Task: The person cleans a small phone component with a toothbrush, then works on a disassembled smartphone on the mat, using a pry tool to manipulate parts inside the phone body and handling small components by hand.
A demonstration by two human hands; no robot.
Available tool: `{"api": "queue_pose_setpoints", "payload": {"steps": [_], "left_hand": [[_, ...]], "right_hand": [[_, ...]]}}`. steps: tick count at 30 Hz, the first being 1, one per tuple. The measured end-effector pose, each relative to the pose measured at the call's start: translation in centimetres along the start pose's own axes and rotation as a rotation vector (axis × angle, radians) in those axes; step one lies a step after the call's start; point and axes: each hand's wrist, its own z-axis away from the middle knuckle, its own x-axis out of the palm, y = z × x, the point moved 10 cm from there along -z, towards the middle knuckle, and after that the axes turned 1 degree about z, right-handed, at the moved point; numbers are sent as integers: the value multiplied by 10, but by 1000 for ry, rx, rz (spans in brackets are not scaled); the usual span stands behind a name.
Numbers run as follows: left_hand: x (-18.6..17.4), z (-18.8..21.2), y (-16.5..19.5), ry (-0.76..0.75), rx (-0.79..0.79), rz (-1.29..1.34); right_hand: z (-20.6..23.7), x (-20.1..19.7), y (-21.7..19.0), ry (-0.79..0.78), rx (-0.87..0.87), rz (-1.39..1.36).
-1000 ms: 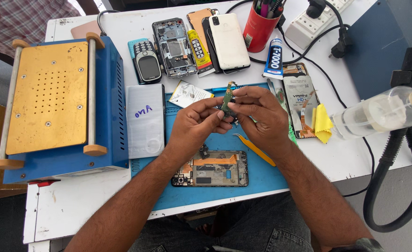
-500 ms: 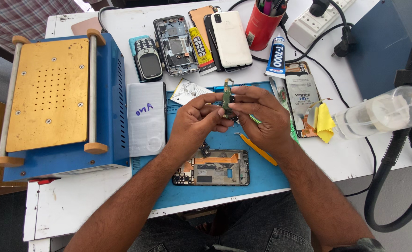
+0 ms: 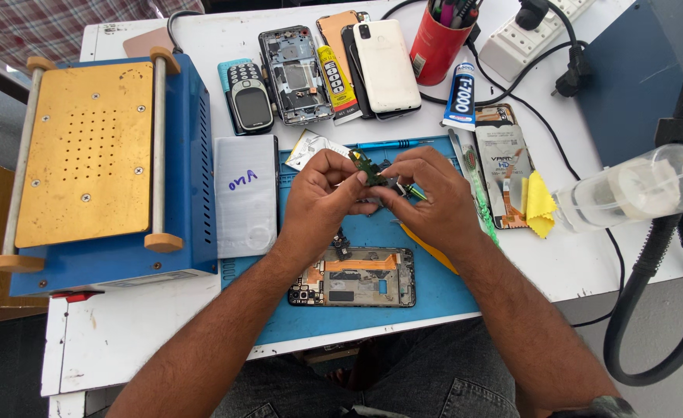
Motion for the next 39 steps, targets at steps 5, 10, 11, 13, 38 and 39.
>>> {"api": "queue_pose_setpoints", "payload": {"steps": [5, 10, 11, 13, 38, 39], "left_hand": [[3, 1, 3, 8, -14, -28], [2, 1, 3, 25, -58, -55], [3, 0, 2, 22, -60, -36], [6, -1, 5, -9, -21, -33], [7, 0, -11, -67, -163, 273], [7, 0, -14, -57, -187, 225]], "right_hand": [[2, -1, 2, -2, 15, -26], [0, 0, 8, -23, 90, -99], [0, 0, 7, -27, 89, -92], [0, 1, 7, -35, 88, -79], [12, 12, 50, -47, 420, -428], [11, 11, 49, -47, 408, -412]]}}
